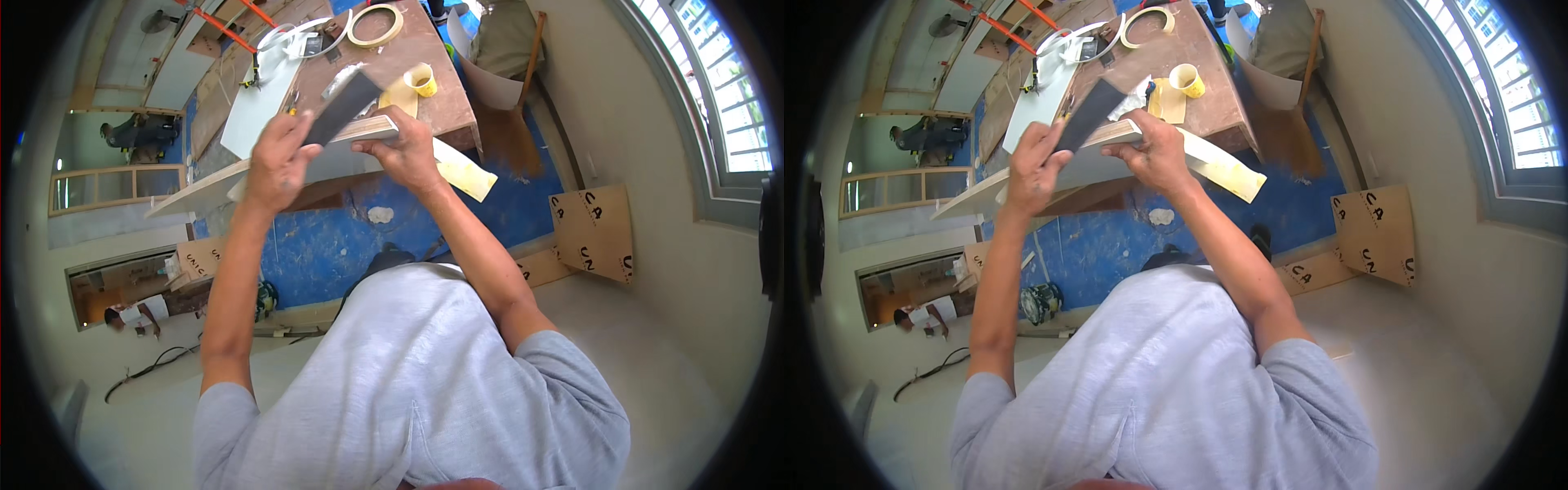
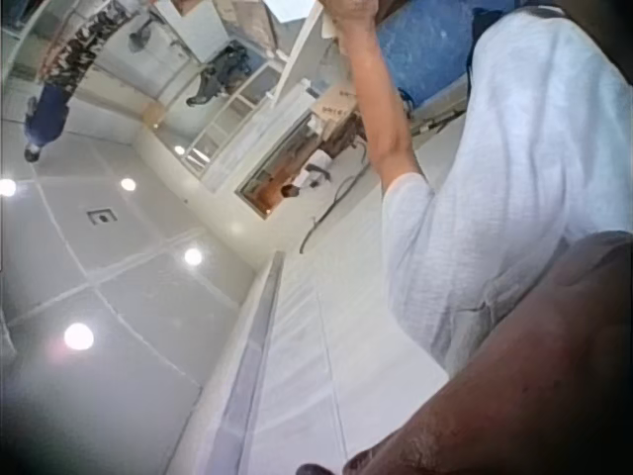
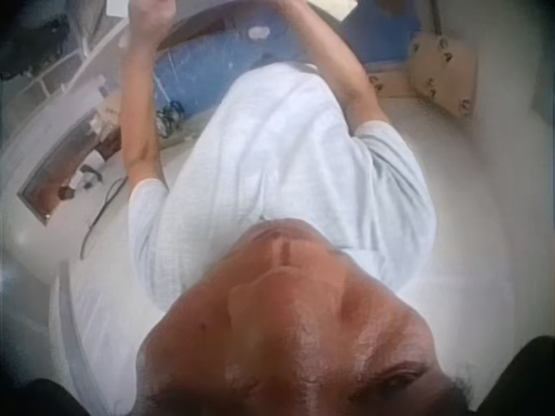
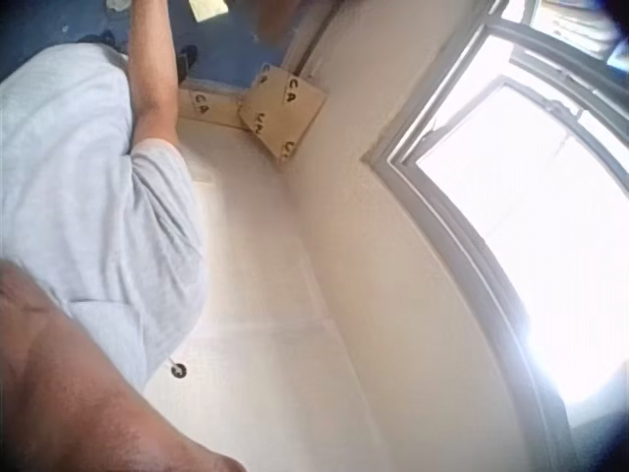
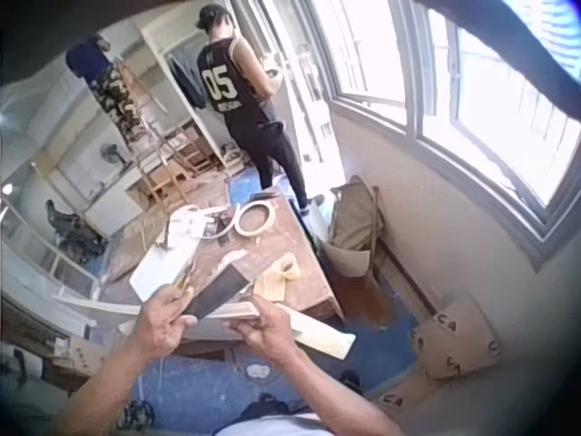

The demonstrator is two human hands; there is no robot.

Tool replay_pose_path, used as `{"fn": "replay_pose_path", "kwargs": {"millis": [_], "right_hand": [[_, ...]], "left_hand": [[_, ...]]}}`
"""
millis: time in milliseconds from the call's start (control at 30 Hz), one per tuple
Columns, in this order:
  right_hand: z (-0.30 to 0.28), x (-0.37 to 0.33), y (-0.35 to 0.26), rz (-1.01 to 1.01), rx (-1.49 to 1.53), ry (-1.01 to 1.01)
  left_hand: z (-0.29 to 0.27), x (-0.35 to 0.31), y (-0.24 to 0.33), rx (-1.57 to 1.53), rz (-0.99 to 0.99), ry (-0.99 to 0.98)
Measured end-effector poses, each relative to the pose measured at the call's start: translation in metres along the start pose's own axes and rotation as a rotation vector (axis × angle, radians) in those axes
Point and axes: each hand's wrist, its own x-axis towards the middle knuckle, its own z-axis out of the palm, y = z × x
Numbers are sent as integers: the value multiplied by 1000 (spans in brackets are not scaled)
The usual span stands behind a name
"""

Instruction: The person holds a laminate board and repeatedly runs a sanding block along its edge to smooth it.

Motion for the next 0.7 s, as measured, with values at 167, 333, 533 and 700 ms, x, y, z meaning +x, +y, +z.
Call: {"fn": "replay_pose_path", "kwargs": {"millis": [167,333,533,700], "right_hand": [[0,-5,26,-112,14,122],[-4,2,5,-45,45,9],[0,-7,29,-167,54,71],[-1,-8,43,25,65,-18]], "left_hand": [[47,86,83,92,209,15],[14,32,21,66,102,42],[37,42,72,36,128,70],[48,69,100,97,41,70]]}}
